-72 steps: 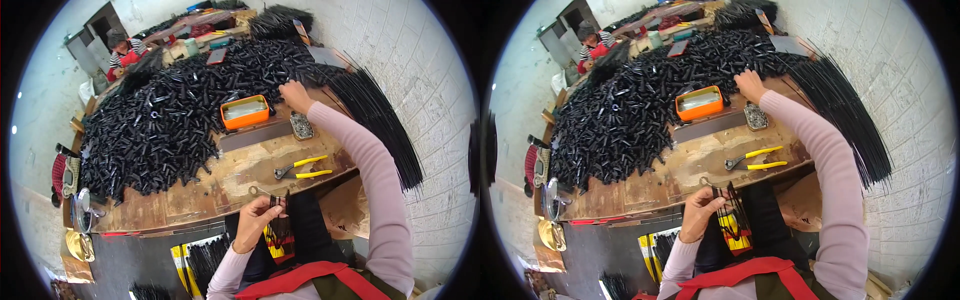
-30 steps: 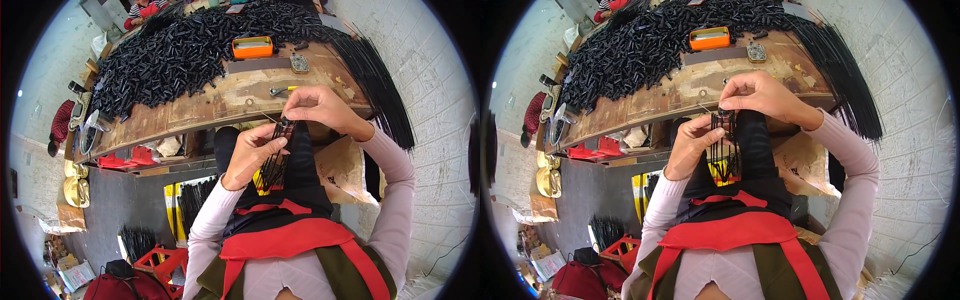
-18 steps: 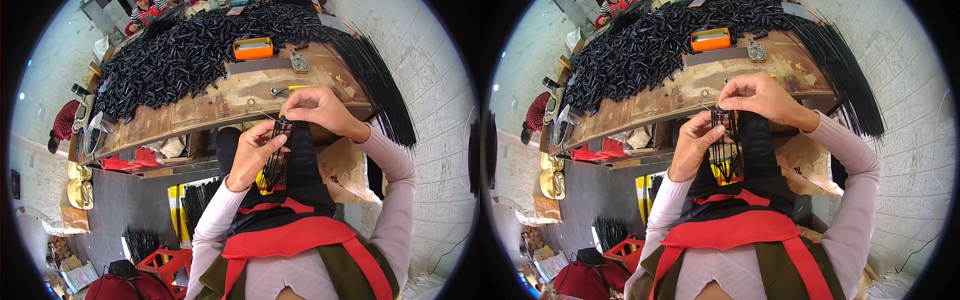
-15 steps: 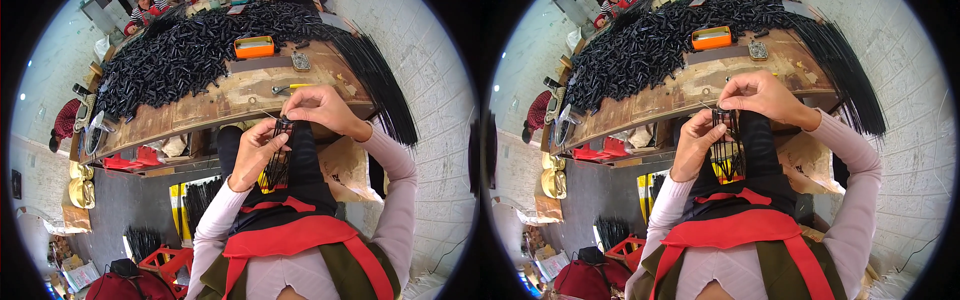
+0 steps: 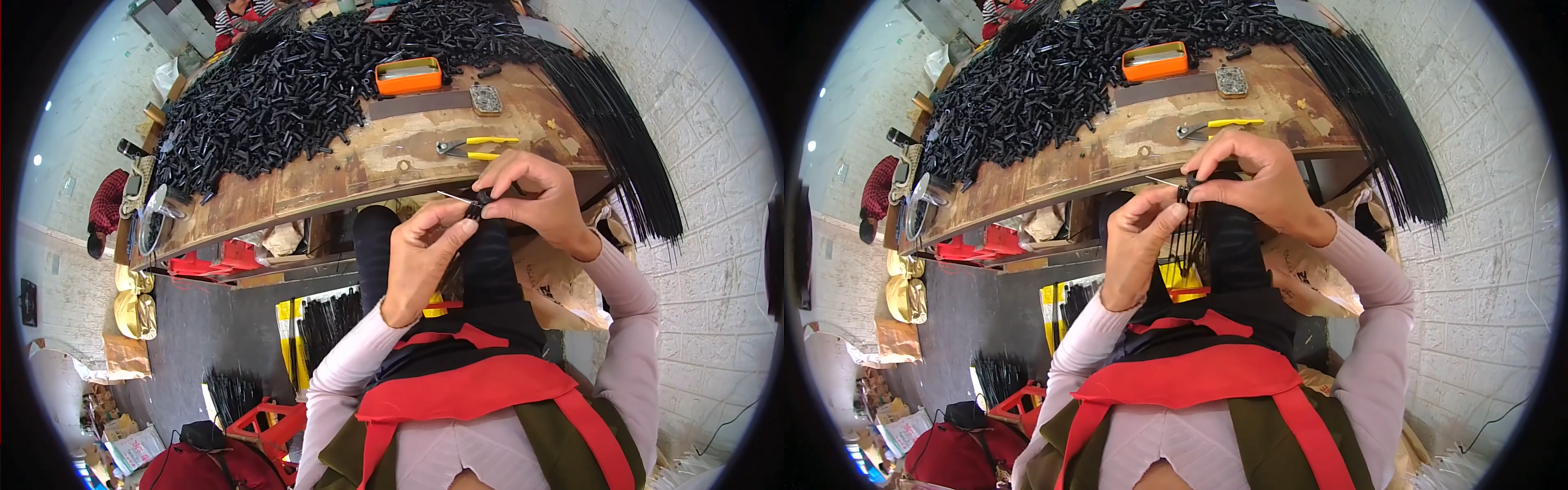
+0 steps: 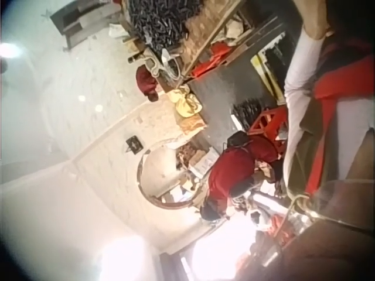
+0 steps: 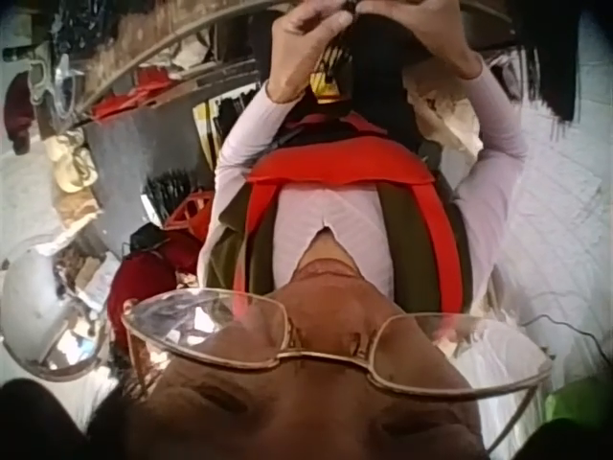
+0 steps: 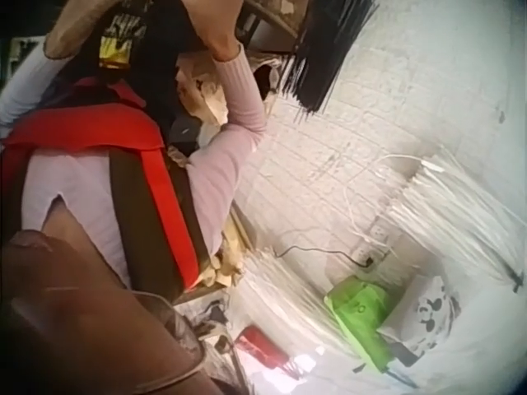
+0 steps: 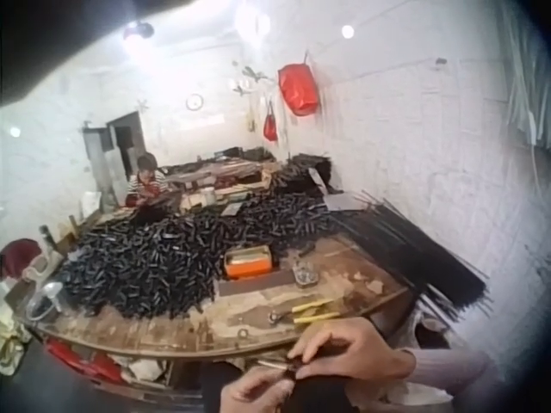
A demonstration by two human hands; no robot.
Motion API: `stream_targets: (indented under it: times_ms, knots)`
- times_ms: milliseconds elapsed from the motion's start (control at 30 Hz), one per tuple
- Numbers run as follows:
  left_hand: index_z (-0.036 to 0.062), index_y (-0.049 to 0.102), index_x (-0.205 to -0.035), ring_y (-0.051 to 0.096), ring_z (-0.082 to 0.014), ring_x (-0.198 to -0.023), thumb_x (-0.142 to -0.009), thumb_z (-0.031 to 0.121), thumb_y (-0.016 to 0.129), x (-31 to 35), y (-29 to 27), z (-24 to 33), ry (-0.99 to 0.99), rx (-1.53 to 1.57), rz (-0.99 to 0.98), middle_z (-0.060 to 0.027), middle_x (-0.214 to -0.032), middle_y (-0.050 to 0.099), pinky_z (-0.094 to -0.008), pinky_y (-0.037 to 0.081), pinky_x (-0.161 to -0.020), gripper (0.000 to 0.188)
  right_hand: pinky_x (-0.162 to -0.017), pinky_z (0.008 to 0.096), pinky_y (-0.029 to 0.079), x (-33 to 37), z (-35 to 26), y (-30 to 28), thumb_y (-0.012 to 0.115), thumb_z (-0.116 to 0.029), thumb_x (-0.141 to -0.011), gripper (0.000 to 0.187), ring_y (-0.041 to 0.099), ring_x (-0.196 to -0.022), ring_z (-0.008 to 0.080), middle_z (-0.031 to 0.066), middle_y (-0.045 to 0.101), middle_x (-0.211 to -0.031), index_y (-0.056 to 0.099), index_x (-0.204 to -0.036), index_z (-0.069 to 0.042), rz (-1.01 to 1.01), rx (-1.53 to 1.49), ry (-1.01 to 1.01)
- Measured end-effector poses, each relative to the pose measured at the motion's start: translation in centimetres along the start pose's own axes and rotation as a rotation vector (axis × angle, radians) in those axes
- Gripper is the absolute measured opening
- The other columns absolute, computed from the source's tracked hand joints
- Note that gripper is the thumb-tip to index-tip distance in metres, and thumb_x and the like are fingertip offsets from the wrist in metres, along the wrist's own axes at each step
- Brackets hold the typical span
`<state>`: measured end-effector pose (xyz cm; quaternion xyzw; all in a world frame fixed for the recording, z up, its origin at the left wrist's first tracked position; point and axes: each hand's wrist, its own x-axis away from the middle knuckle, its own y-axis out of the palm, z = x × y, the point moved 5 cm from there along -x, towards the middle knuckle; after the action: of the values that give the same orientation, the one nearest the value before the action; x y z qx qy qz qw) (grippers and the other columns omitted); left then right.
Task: Assembling bundles of black plastic tubes and using pliers to secure or trim them.
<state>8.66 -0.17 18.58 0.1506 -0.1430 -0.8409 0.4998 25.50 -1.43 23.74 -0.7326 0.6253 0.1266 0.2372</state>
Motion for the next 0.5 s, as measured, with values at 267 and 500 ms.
stream_targets:
  times_ms: [267,500]
  knots:
    - [-0.0032,0.069,-0.104,0.063,-0.0093,-0.083,-0.089,0.005,0.069,-1.7,2.0,-2.4,-0.195,0.008,-0.223,-0.0042,-0.089,0.069,-0.0223,0.051,-0.077,0.017,-0.083,0.0354,0.052,2.3,0.9,-2.9,0.082,0.006,-0.068,0.028,0.064,-0.096,0.0238,0.0129,0.068,-0.095,0.064,-0.089,-0.002,-0.057,-0.136,0.061]
    - [-0.0012,0.068,-0.096,0.059,-0.0102,-0.077,-0.088,0.009,0.071,-3.3,3.0,-5.3,-0.426,0.136,-0.445,-0.0042,-0.088,0.065,-0.0255,0.049,-0.074,0.014,-0.079,0.0345,0.051,3.1,2.9,-3.6,0.083,0.001,-0.067,0.024,0.063,-0.091,0.0233,0.0123,0.073,-0.091,0.071,-0.087,-0.003,-0.120,-0.321,-0.092]
